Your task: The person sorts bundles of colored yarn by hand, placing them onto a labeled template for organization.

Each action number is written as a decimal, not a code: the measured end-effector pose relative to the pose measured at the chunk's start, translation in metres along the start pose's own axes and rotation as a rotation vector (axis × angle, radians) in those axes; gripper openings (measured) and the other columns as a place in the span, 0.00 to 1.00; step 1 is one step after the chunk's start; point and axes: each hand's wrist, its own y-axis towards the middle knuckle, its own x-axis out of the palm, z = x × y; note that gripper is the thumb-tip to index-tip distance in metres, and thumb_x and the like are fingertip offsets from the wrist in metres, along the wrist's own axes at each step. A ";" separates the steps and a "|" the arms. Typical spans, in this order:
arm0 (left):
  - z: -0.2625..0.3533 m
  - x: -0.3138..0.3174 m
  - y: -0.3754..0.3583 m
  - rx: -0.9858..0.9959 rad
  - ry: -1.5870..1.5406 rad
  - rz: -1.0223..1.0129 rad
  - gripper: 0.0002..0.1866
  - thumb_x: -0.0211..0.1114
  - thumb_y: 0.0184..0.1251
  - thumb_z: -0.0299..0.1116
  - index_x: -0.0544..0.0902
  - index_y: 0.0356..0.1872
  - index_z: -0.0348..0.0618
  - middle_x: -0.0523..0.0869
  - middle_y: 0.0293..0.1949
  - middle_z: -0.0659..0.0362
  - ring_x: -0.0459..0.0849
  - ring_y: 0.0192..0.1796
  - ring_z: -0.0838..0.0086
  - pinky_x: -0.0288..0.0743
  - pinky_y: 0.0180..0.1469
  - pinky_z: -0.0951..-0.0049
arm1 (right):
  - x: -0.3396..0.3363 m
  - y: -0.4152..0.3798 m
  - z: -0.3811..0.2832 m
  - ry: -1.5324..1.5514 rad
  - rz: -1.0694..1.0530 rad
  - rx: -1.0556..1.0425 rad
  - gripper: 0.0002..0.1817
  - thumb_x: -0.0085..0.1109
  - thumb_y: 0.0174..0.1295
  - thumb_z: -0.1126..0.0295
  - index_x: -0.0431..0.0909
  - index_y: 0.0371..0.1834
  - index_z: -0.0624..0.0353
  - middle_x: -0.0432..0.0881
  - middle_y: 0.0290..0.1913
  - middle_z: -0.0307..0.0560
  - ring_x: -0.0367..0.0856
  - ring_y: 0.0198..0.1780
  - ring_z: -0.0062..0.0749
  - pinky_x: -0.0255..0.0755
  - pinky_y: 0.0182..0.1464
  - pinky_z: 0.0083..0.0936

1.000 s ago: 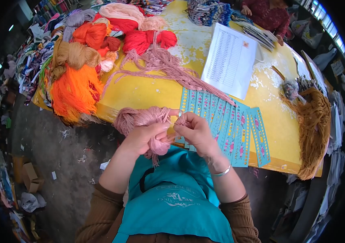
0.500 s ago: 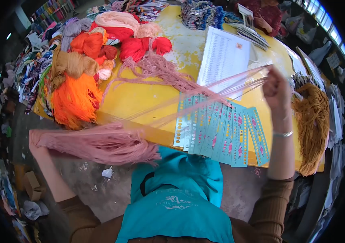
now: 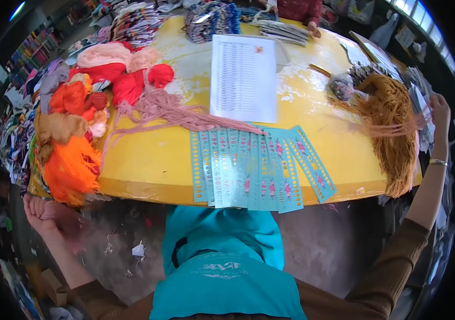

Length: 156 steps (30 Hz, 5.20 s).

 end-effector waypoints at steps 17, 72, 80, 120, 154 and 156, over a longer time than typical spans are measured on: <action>-0.384 0.257 0.024 -0.551 0.804 -0.377 0.09 0.61 0.69 0.34 0.80 0.40 0.38 0.73 0.20 0.66 0.63 0.17 0.87 0.55 0.18 0.85 | 0.238 -0.293 -0.062 0.538 -0.844 0.023 0.10 0.63 0.62 0.64 0.78 0.31 0.61 0.78 0.22 0.41 0.74 0.18 0.24 0.70 0.24 0.23; -0.570 0.290 -0.043 -0.976 0.735 -0.670 0.13 0.63 0.70 0.44 0.81 0.38 0.44 0.73 0.18 0.68 0.69 0.21 0.87 0.60 0.22 0.81 | 0.241 -0.354 -0.161 0.622 -0.928 0.032 0.06 0.65 0.59 0.72 0.82 0.37 0.63 0.80 0.22 0.41 0.78 0.25 0.19 0.72 0.29 0.22; -0.555 0.314 -0.044 -1.339 0.601 -0.162 0.18 0.66 0.67 0.40 0.78 0.52 0.41 0.81 0.58 0.53 0.82 0.35 0.80 0.65 0.28 0.84 | 0.279 -0.343 -0.134 0.549 -0.903 0.228 0.07 0.64 0.60 0.71 0.82 0.34 0.66 0.82 0.23 0.45 0.79 0.24 0.22 0.71 0.27 0.22; -0.589 0.293 -0.055 -1.116 0.717 -0.277 0.11 0.57 0.72 0.34 0.79 0.50 0.40 0.78 0.26 0.65 0.70 0.22 0.85 0.62 0.22 0.83 | 0.282 -0.363 -0.146 0.613 -0.864 0.054 0.05 0.59 0.65 0.74 0.77 0.40 0.63 0.70 0.18 0.31 0.67 0.22 0.12 0.62 0.24 0.17; -0.550 0.307 -0.039 -1.249 0.539 -0.556 0.18 0.58 0.71 0.43 0.79 0.25 0.42 0.74 0.17 0.64 0.69 0.16 0.82 0.59 0.20 0.80 | 0.291 -0.346 -0.153 0.475 -1.071 0.108 0.18 0.65 0.63 0.60 0.72 0.42 0.65 0.78 0.21 0.38 0.73 0.25 0.17 0.66 0.28 0.18; -0.560 0.299 -0.041 -1.229 0.580 -0.518 0.18 0.58 0.71 0.44 0.80 0.26 0.41 0.75 0.17 0.64 0.68 0.16 0.83 0.58 0.19 0.80 | 0.292 -0.345 -0.154 0.491 -1.104 0.170 0.19 0.64 0.64 0.60 0.72 0.42 0.65 0.80 0.23 0.39 0.74 0.26 0.17 0.67 0.29 0.18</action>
